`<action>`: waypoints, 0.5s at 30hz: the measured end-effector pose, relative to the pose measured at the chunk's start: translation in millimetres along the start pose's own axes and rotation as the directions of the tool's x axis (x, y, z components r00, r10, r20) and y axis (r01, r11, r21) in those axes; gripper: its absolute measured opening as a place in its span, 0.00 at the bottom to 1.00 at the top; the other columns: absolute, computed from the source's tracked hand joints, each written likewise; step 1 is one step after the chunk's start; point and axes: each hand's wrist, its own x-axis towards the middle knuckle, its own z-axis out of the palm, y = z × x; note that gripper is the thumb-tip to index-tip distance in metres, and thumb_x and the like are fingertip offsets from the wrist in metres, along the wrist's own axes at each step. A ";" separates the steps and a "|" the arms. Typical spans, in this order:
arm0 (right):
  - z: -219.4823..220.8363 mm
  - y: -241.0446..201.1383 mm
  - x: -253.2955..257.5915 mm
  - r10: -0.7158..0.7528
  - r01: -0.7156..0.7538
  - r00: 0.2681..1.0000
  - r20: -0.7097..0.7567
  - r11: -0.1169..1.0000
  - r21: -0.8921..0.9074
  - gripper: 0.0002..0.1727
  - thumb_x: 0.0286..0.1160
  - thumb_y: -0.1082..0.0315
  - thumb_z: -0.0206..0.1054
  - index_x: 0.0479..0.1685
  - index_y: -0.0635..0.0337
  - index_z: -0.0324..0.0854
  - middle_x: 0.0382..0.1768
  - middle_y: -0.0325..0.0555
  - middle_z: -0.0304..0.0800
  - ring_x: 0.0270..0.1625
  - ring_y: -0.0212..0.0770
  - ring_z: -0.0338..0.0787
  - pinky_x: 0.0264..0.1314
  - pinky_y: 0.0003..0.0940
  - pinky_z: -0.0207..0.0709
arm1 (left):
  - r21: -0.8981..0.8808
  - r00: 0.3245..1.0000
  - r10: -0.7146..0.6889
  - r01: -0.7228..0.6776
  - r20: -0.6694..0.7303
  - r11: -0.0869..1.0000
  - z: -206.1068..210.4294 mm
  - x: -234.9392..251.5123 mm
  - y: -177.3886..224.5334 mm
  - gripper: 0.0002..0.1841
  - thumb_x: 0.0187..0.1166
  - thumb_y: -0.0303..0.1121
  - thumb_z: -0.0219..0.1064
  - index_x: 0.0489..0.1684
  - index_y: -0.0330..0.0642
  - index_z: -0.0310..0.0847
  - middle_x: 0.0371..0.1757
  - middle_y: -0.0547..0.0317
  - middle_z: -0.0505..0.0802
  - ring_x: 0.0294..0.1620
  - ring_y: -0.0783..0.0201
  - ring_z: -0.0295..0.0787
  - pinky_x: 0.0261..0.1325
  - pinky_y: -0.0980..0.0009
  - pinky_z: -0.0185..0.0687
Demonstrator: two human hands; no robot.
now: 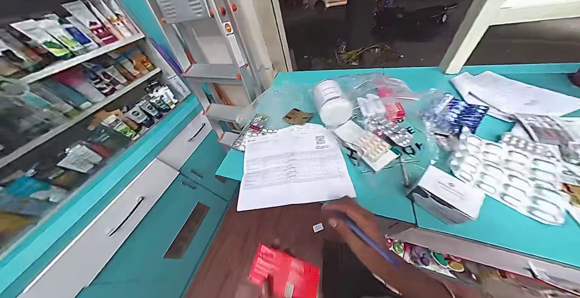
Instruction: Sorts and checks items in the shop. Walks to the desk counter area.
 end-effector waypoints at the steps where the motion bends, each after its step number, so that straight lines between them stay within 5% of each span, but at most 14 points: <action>1: -0.3 3.9 11.0 -0.023 0.024 1.000 0.021 0.998 -0.066 0.18 0.89 0.56 0.58 0.59 0.58 0.87 0.50 0.44 0.94 0.56 0.30 0.89 0.63 0.24 0.80 | 0.041 1.000 0.010 -0.010 -0.015 0.999 2.3 10.7 7.2 0.14 0.81 0.49 0.65 0.51 0.59 0.95 0.46 0.65 0.99 0.50 0.69 0.96 0.60 0.68 0.90; 4: -0.3 2.3 33.6 0.020 -0.013 0.993 0.113 0.998 -0.066 0.25 0.95 0.51 0.46 0.66 0.59 0.82 0.56 0.41 0.96 0.61 0.28 0.92 0.66 0.25 0.83 | -0.007 0.991 0.087 -0.087 0.105 0.996 -1.5 51.2 16.3 0.12 0.78 0.41 0.69 0.56 0.59 0.93 0.49 0.66 0.97 0.48 0.71 0.94 0.56 0.71 0.88; 6: 9.3 1.6 44.2 0.045 -0.052 0.992 0.120 0.997 0.053 0.26 0.93 0.46 0.48 0.71 0.51 0.81 0.60 0.36 0.95 0.61 0.29 0.92 0.64 0.26 0.85 | -0.172 0.923 0.138 -0.080 0.359 0.982 -7.5 95.7 24.4 0.24 0.79 0.33 0.70 0.75 0.58 0.81 0.74 0.60 0.87 0.65 0.64 0.89 0.64 0.69 0.86; 7: 14.9 1.1 46.0 0.065 -0.078 0.988 0.138 0.993 0.092 0.27 0.88 0.42 0.55 0.73 0.47 0.80 0.64 0.36 0.93 0.64 0.31 0.92 0.65 0.28 0.86 | -0.228 0.902 0.153 -0.063 0.403 0.972 -5.6 112.2 27.9 0.27 0.77 0.29 0.72 0.77 0.58 0.79 0.78 0.58 0.84 0.68 0.61 0.88 0.63 0.68 0.87; 9: 30.5 1.4 50.5 0.110 -0.128 0.980 0.164 0.986 0.108 0.36 0.75 0.41 0.71 0.81 0.47 0.75 0.74 0.40 0.86 0.71 0.35 0.88 0.70 0.31 0.85 | -0.246 0.901 0.143 -0.042 0.409 0.968 -1.3 135.4 38.3 0.27 0.72 0.26 0.75 0.72 0.58 0.80 0.77 0.56 0.84 0.61 0.62 0.91 0.52 0.71 0.88; 12: 58.7 2.5 65.6 0.135 -0.144 0.977 0.162 0.989 0.043 0.45 0.66 0.46 0.80 0.86 0.51 0.69 0.77 0.43 0.82 0.77 0.35 0.82 0.77 0.31 0.80 | -0.072 0.903 0.057 -0.029 0.426 0.997 -11.0 158.3 63.7 0.30 0.72 0.27 0.76 0.74 0.59 0.76 0.75 0.58 0.85 0.68 0.62 0.87 0.65 0.66 0.85; 15: 83.0 3.8 79.6 0.169 -0.175 0.982 0.080 0.982 0.072 0.30 0.69 0.48 0.78 0.71 0.45 0.83 0.60 0.32 0.94 0.60 0.24 0.91 0.62 0.22 0.86 | 0.310 0.922 0.051 -0.181 0.383 0.933 -16.0 177.6 92.3 0.29 0.70 0.34 0.79 0.71 0.54 0.73 0.62 0.69 0.92 0.60 0.73 0.90 0.64 0.72 0.88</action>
